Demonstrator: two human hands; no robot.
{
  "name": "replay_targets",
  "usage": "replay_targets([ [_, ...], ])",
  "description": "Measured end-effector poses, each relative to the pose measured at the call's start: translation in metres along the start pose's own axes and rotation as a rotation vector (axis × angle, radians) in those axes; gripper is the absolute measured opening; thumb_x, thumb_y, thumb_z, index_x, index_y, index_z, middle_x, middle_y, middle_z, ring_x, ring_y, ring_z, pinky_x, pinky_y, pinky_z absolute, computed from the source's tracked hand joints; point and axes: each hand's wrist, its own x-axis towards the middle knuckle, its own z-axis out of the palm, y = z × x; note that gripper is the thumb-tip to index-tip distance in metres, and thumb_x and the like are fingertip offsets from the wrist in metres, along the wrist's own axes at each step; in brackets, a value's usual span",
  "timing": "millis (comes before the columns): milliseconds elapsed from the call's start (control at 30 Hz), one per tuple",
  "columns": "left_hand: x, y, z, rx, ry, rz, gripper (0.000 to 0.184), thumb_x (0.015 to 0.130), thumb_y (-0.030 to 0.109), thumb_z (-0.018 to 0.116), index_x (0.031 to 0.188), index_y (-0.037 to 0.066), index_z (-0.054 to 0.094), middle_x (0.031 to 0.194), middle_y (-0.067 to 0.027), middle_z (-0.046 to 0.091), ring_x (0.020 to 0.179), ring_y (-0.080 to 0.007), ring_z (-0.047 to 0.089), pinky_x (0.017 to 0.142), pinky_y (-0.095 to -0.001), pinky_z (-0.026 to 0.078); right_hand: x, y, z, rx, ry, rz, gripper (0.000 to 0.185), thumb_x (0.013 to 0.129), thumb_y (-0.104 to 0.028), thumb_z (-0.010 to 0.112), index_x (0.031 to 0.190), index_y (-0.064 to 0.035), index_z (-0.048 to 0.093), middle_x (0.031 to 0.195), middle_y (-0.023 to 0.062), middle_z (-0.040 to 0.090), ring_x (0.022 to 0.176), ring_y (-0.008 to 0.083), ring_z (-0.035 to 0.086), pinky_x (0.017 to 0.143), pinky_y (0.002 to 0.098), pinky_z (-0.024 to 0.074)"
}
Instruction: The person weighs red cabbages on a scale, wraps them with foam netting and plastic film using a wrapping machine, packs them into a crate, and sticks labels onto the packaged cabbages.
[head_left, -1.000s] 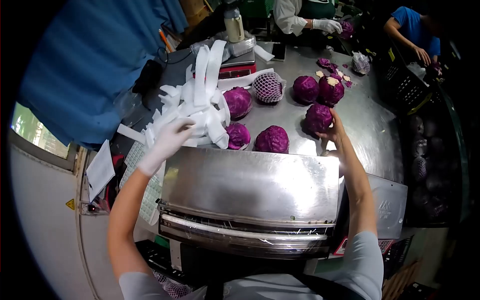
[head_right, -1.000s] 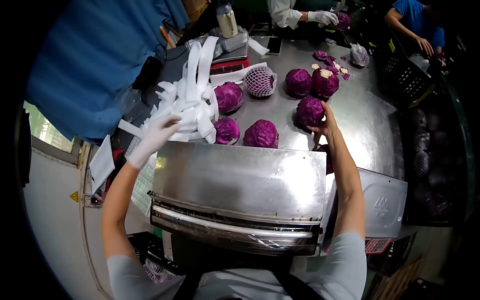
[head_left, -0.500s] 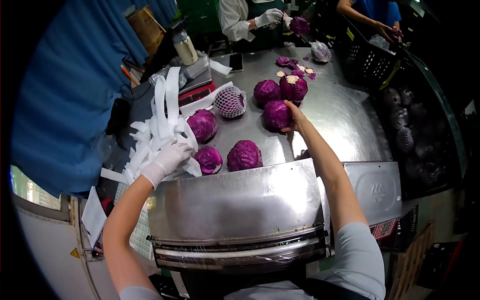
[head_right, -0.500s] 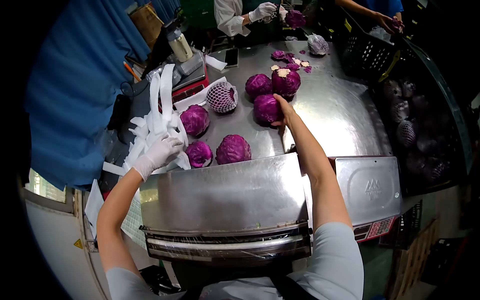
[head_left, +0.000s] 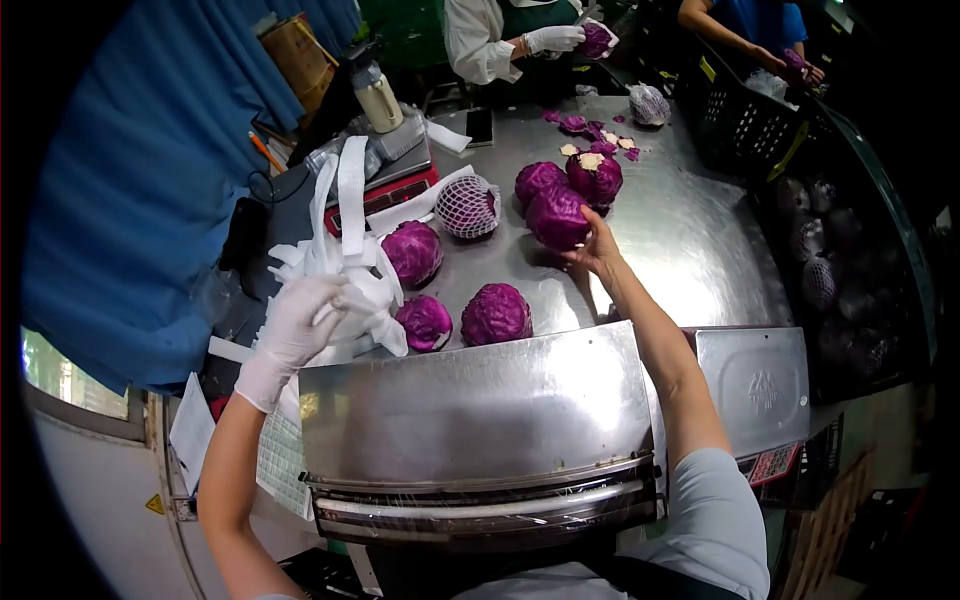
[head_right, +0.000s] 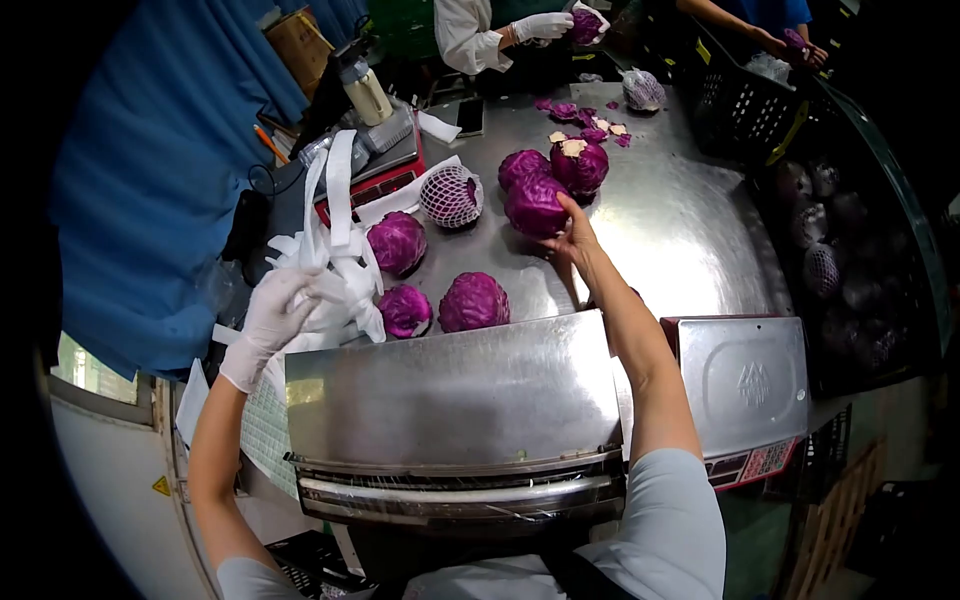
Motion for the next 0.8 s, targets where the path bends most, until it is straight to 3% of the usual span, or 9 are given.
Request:
replay_targets([
  [67, 0.004, 0.015, -0.021, -0.078, 0.105, -0.247, 0.029, 0.072, 0.005, 0.064, 0.099, 0.005, 0.058, 0.098, -0.0091, 0.061, 0.087, -0.0290, 0.059, 0.079, -0.0354, 0.045, -0.021, -0.018, 0.010, 0.065, -0.032, -0.011, 0.079, 0.070, -0.033, 0.073, 0.133, -0.0095, 0.030, 0.134, 0.0175, 0.035, 0.121, 0.0359, 0.039, 0.096, 0.0550, 0.0389],
  [133, 0.005, 0.030, -0.043, -0.285, 0.267, -0.367, 0.023, 0.084, 0.003, 0.055, 0.106, 0.004, 0.056, 0.097, -0.0112, 0.061, 0.091, -0.0185, 0.060, 0.079, -0.0293, 0.045, -0.049, -0.039, 0.012, 0.123, -0.087, -0.064, 0.076, 0.071, -0.032, 0.071, 0.132, -0.0109, 0.031, 0.134, 0.0180, 0.036, 0.121, 0.0364, 0.040, 0.097, 0.0551, 0.0377],
  [300, -0.014, 0.062, -0.104, -0.427, 0.634, -0.128, 0.027, 0.091, 0.008, 0.045, 0.116, -0.002, 0.048, 0.111, -0.0145, 0.056, 0.103, -0.0226, 0.055, 0.091, -0.0332, 0.042, -0.184, -0.092, -0.007, 0.023, -0.031, -0.250, 0.068, 0.072, -0.032, 0.070, 0.129, -0.0144, 0.037, 0.132, 0.0162, 0.038, 0.122, 0.0359, 0.040, 0.098, 0.0572, 0.0359],
  [400, -0.033, 0.092, -0.142, -0.601, 0.714, -0.095, 0.035, 0.093, 0.016, 0.045, 0.123, -0.002, 0.044, 0.114, -0.0176, 0.054, 0.104, -0.0250, 0.054, 0.094, -0.0364, 0.041, -0.276, -0.112, -0.044, -0.153, 0.205, -0.331, 0.076, 0.068, -0.036, 0.073, 0.130, -0.0147, 0.035, 0.134, 0.0168, 0.032, 0.121, 0.0388, 0.038, 0.093, 0.0590, 0.0390],
  [433, -0.042, 0.107, -0.155, -0.599, 0.688, -0.156, 0.041, 0.091, 0.018, 0.049, 0.127, -0.002, 0.042, 0.115, -0.0164, 0.054, 0.102, -0.0235, 0.055, 0.092, -0.0353, 0.043, -0.307, -0.118, -0.052, -0.142, 0.271, -0.290, 0.073, 0.069, -0.033, 0.073, 0.129, -0.0154, 0.036, 0.133, 0.0127, 0.035, 0.120, 0.0331, 0.042, 0.092, 0.0566, 0.0420],
  [567, -0.058, 0.147, -0.178, -0.695, 0.669, -0.343, 0.044, 0.090, 0.022, 0.053, 0.128, 0.002, 0.044, 0.108, -0.0106, 0.059, 0.094, -0.0121, 0.057, 0.083, -0.0233, 0.047, -0.385, -0.123, -0.093, -0.151, 0.524, -0.228, 0.073, 0.069, -0.033, 0.074, 0.128, -0.0141, 0.038, 0.131, 0.0131, 0.036, 0.118, 0.0339, 0.043, 0.086, 0.0529, 0.0473],
  [667, -0.052, 0.197, -0.164, -0.976, 0.540, -0.488, 0.044, 0.084, 0.017, 0.062, 0.123, 0.001, 0.049, 0.090, -0.0068, 0.063, 0.069, -0.0056, 0.056, 0.056, -0.0139, 0.042, -0.418, -0.113, -0.097, -0.388, 0.586, -0.399, 0.069, 0.069, -0.033, 0.075, 0.124, -0.0042, 0.044, 0.120, 0.0182, 0.047, 0.104, 0.0309, 0.054, 0.073, 0.0460, 0.0543],
  [767, -0.045, 0.249, -0.145, -1.103, 0.248, -0.643, 0.036, 0.082, 0.011, 0.061, 0.116, 0.000, 0.054, 0.079, -0.0051, 0.062, 0.054, -0.0048, 0.052, 0.044, -0.0146, 0.037, -0.420, -0.105, -0.116, -0.498, 0.637, -0.424, 0.069, 0.068, -0.035, 0.076, 0.122, -0.0034, 0.045, 0.110, 0.0155, 0.054, 0.092, 0.0278, 0.060, 0.058, 0.0350, 0.0556],
  [800, -0.042, 0.266, -0.137, -1.163, 0.112, -0.653, 0.034, 0.082, 0.009, 0.060, 0.114, -0.001, 0.056, 0.077, -0.0043, 0.061, 0.051, -0.0043, 0.050, 0.041, -0.0149, 0.034, -0.414, -0.103, -0.128, -0.579, 0.640, -0.433, 0.073, 0.068, -0.045, 0.073, 0.121, -0.0026, 0.046, 0.108, 0.0161, 0.055, 0.092, 0.0257, 0.060, 0.054, 0.0303, 0.0534],
])
